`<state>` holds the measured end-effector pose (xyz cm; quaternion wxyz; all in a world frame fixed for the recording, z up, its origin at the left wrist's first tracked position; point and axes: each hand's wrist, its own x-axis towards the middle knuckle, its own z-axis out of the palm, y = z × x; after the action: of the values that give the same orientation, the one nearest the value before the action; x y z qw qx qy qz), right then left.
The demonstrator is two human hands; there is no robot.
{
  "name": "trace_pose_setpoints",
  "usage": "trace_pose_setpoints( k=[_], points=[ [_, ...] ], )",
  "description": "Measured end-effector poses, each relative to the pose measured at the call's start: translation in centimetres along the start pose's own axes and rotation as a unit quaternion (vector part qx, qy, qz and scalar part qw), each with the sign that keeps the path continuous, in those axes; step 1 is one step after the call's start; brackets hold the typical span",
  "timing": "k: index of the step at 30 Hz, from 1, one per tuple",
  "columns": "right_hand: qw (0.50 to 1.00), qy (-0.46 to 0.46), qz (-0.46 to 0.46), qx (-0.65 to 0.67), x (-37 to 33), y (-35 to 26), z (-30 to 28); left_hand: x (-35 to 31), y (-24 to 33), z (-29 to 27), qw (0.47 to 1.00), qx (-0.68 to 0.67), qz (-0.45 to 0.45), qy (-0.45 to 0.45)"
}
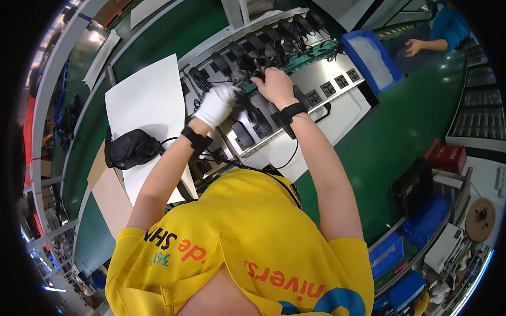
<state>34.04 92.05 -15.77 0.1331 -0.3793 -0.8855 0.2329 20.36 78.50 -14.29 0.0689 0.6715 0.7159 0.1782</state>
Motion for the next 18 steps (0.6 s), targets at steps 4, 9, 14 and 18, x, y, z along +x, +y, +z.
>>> trace_pose_setpoints(
  k=[4,9,14,18],
  points=[
    [0.992,0.082,0.038,0.09,-0.4,0.4,0.2,1.7,-1.5,-0.2,0.991,-0.012,-0.135,0.009],
    [0.944,0.125,0.167,0.256,-0.4,1.6,0.2,4.2,-1.5,1.5,0.995,0.064,-0.075,0.004],
    [0.859,0.152,0.209,0.443,-1.5,1.2,-1.0,4.4,-1.1,1.9,0.987,0.161,-0.022,-0.006],
    [0.864,0.139,0.22,0.432,-1.4,2.0,-1.1,4.5,0.3,2.0,0.962,0.265,0.068,-0.005]
  ],
)
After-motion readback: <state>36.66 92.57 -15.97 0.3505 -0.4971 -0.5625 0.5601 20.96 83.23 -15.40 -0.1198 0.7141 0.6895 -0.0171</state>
